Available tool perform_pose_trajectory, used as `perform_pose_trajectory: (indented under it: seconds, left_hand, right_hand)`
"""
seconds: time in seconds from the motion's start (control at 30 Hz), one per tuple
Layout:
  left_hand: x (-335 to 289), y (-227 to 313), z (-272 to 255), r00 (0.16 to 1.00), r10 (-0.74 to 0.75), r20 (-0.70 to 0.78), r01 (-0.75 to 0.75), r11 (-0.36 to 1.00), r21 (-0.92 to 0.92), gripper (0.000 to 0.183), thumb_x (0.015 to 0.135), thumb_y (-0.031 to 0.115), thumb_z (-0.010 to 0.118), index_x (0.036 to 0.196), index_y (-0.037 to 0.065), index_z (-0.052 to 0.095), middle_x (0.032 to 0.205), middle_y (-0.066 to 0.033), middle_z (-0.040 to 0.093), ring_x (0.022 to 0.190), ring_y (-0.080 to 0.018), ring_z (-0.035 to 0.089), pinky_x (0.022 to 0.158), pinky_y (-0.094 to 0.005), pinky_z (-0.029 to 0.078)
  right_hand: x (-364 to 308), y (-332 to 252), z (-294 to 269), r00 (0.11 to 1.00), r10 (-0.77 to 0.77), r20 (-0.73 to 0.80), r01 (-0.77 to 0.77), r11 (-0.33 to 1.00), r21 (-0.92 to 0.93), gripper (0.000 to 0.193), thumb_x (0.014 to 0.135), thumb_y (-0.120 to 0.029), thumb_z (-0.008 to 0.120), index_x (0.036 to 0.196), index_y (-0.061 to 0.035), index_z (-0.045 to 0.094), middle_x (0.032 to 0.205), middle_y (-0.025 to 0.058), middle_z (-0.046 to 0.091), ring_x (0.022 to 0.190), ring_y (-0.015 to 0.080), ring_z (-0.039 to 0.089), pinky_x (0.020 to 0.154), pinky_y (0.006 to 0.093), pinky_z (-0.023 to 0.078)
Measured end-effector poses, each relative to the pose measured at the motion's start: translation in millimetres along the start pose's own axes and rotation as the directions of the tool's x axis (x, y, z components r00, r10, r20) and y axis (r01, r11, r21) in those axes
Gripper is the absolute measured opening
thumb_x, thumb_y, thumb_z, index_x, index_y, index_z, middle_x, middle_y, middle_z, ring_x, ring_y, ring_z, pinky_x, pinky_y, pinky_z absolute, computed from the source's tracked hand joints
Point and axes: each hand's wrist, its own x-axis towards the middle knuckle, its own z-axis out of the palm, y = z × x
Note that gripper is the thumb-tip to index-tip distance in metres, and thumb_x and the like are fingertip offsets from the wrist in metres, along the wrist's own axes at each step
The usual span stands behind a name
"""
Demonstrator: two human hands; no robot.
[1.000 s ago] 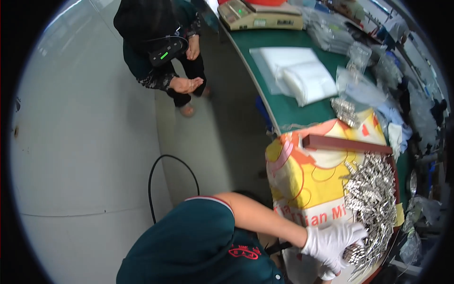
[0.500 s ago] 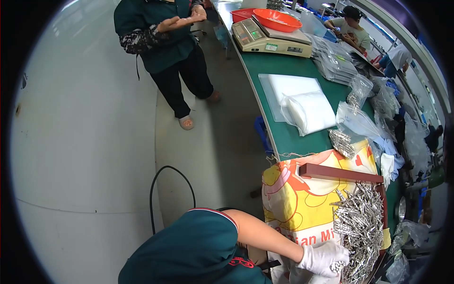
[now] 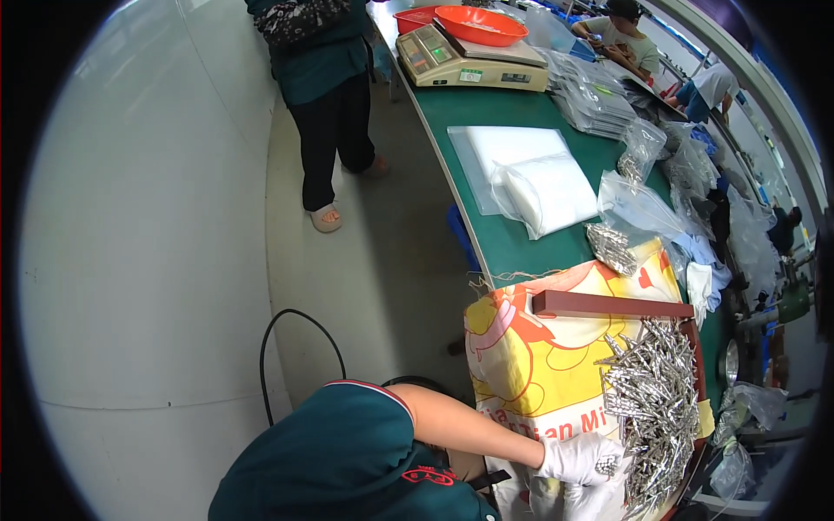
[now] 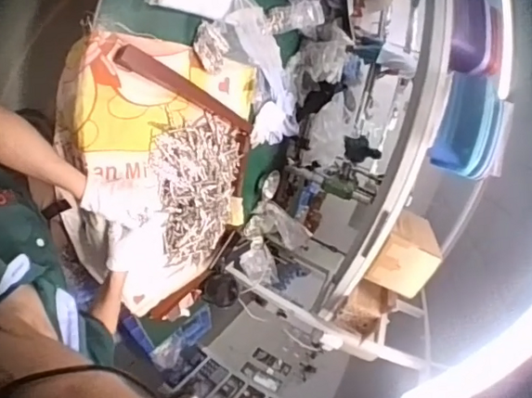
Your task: Arranging small metal hardware components on a template for sorting and packaging.
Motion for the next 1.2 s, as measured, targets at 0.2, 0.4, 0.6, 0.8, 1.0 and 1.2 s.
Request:
perform_pose_trajectory:
  seconds: [0.2,0.4,0.6,0.8,1.0,1.2]
  left_hand:
    - [-4,-6,-1,0.997,0.027,-0.073,-0.023,0.998,0.061,0.016,0.072,0.012,0.066,0.080,0.003,0.055,0.066,-0.0138,0.054,0.060,-0.0309,0.057,0.058,-0.0387,0.045]
    - [-3,26,-12,0.988,0.151,0.033,-0.154,0.956,0.248,0.021,0.077,0.017,0.063,0.090,0.004,0.053,0.069,-0.0143,0.056,0.064,-0.0354,0.059,0.057,-0.0407,0.046]
    - [-3,-18,-9,0.989,0.015,0.150,-0.059,0.955,0.291,0.075,0.071,0.020,0.061,0.141,0.005,0.037,0.096,-0.0234,0.057,0.085,-0.0415,0.060,0.073,-0.0452,0.048]
    - [5,-9,-15,0.955,0.044,0.294,-0.119,0.962,0.244,0.090,0.074,0.021,0.057,0.149,-0.007,0.016,0.096,-0.0195,0.059,0.093,-0.0363,0.059,0.082,-0.0406,0.046]
    - [-4,-2,-20,0.976,0.066,0.206,-0.101,0.981,0.163,0.072,0.079,0.015,0.057,0.141,-0.011,0.031,0.084,-0.0200,0.061,0.085,-0.0351,0.063,0.077,-0.0385,0.048]
    - [-7,5,-26,0.969,0.022,0.247,-0.140,0.870,0.473,0.068,0.072,0.012,0.064,0.132,-0.006,0.039,0.085,-0.0164,0.057,0.083,-0.0337,0.057,0.073,-0.0400,0.046]
  right_hand:
    - [9,-32,-30,0.894,0.293,0.338,-0.374,0.904,0.205,0.046,0.087,-0.033,0.065,0.118,0.0008,0.064,0.109,0.0194,0.068,0.101,0.0332,0.064,0.088,0.0381,0.049]
    - [16,-37,-59,0.867,0.490,0.087,-0.475,0.763,0.438,0.043,0.091,-0.024,0.066,0.123,0.0047,0.060,0.099,0.0172,0.068,0.090,0.0267,0.063,0.082,0.0368,0.050]
    - [35,-34,-32,0.977,0.196,0.081,-0.194,0.981,-0.029,0.063,0.088,-0.046,0.060,0.127,0.0031,0.053,0.121,0.0262,0.056,0.111,0.0420,0.054,0.095,0.0466,0.044]
    - [32,-14,8,0.965,-0.033,-0.258,0.102,0.961,0.258,0.054,0.092,-0.048,0.057,0.111,0.0019,0.049,0.089,0.0154,0.047,0.082,0.0295,0.051,0.072,0.0408,0.043]
    - [39,-20,14,0.949,-0.055,-0.310,0.161,0.930,0.330,0.039,0.094,-0.039,0.057,0.102,-0.0009,0.051,0.080,0.0133,0.046,0.068,0.0280,0.047,0.061,0.0388,0.039]
    - [38,-18,18,0.930,-0.117,-0.348,0.227,0.928,0.295,0.023,0.092,-0.024,0.053,0.094,-0.0017,0.050,0.079,0.0142,0.045,0.067,0.0288,0.045,0.059,0.0398,0.037]
